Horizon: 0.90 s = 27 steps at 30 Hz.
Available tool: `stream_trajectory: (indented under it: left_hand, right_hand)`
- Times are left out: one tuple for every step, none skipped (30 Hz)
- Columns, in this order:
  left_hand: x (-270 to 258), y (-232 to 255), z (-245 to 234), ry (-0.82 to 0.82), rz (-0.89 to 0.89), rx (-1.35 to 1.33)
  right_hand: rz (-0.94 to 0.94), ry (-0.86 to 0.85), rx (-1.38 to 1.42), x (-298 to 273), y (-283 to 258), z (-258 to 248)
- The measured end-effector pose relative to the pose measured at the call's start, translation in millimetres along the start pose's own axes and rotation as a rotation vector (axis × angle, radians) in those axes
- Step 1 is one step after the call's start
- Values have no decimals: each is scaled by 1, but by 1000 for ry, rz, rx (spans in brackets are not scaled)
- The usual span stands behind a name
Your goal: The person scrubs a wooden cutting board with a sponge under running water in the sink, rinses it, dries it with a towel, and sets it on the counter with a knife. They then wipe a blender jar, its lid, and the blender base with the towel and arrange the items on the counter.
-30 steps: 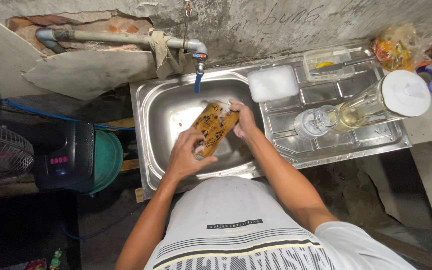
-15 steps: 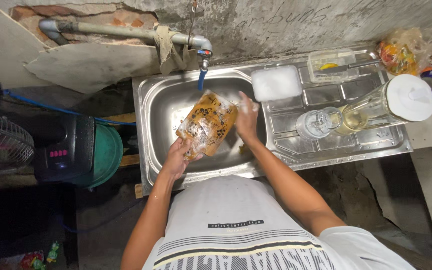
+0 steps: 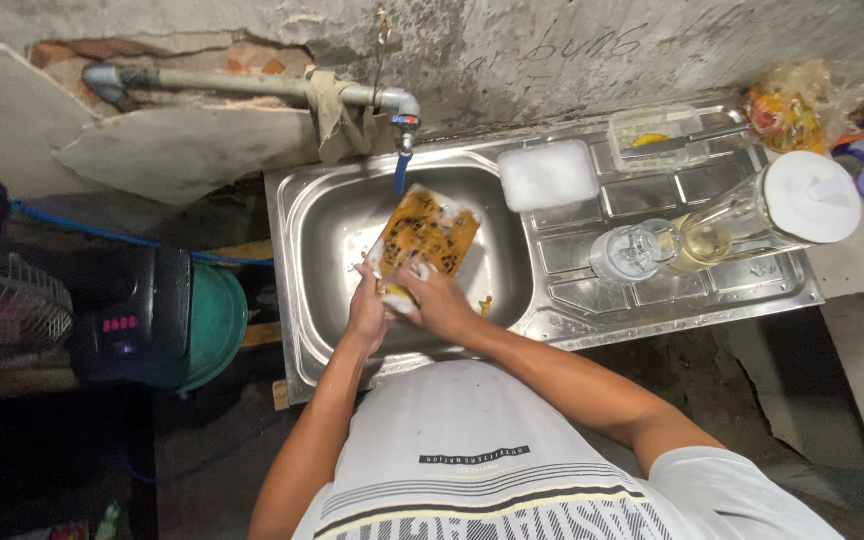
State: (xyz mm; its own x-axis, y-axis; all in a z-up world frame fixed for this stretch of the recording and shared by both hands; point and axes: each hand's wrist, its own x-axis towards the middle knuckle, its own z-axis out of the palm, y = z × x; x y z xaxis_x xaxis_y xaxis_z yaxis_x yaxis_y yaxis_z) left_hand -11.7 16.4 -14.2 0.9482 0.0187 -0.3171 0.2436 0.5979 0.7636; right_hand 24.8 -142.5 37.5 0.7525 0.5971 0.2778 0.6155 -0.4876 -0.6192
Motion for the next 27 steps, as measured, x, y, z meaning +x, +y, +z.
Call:
stream_trajectory:
  left_hand:
    - [0, 0, 2, 8, -17, 7]
    - [0, 0, 5, 17, -34, 12]
    - [-1, 1, 6, 5, -32, 73]
    - [-3, 3, 7, -6, -30, 137]
    - [-6, 5, 8, -18, -28, 201]
    - [-10, 7, 9, -33, -26, 202]
    - [-13, 8, 10, -48, -23, 204]
    - [-16, 9, 11, -68, -21, 207]
    - [-19, 10, 11, -56, -33, 208]
    - [-21, 9, 10, -47, -46, 209]
    - [-22, 8, 9, -38, -59, 210]
    - [-22, 6, 7, -39, -53, 173]
    - [-21, 3, 5, -41, -47, 135]
    - [-18, 0, 2, -44, -40, 97]
    - [-15, -5, 0, -26, -39, 75]
    - [-12, -9, -4, -8, -40, 55]
    - [-8, -14, -7, 11, -41, 34]
    - [-5, -18, -9, 11, -20, -9]
    - [-1, -21, -11, 11, 0, -52]
    - [1, -23, -12, 8, 21, -94]
    - [1, -24, -13, 14, 3, -71]
    - [0, -24, -13, 18, -17, -48]
    - [-3, -23, -12, 22, -36, -24]
    - [-7, -21, -11, 15, -23, -2]
    - [-12, -18, -10, 9, -9, 21]
    - [-15, -13, -8, 1, 7, 43]
    - [-20, -8, -6, 2, -6, 64]
  right_hand:
    - [-23, 17, -102, 3, 7, 2]
    - [-50, 33, -203, 7, 17, 4]
    - [-34, 33, -243, 11, 29, 5]
    - [-20, 36, -282, 18, 43, 4]
    - [27, 47, -313, 27, 58, 1]
    - [76, 60, -346, 37, 73, -5]
    - [93, 130, -352, 45, 86, -13]
    - [112, 202, -360, 54, 97, -21]
    - [173, 228, -339, 62, 104, -27]
    - [238, 254, -319, 68, 108, -31]
    - [302, 280, -299, 72, 108, -34]
    - [344, 228, -272, 73, 104, -33]
    - [387, 174, -245, 75, 97, -28]
    - [429, 123, -218, 76, 87, -21]
    - [356, 99, -207, 72, 76, -11]
    - [284, 76, -194, 65, 62, 0]
    - [144, 55, -295, 59, 48, 11]
    - [6, 35, -393, 51, 37, 19]
    - [-6, -11, -337, 41, 28, 23]
    - [-18, -54, -283, 34, 22, 27]
    - [-31, -97, -228, 32, 20, 28]
    - [-15, -106, -240, 33, 22, 26]
    - [2, -115, -252, 34, 27, 21]
    - [20, -125, -263, 38, 35, 17]
    - [93, -153, -387, 46, 45, 12]
    - [165, -180, -512, 58, 59, 4]
    - [229, -118, -451, 68, 73, -7]
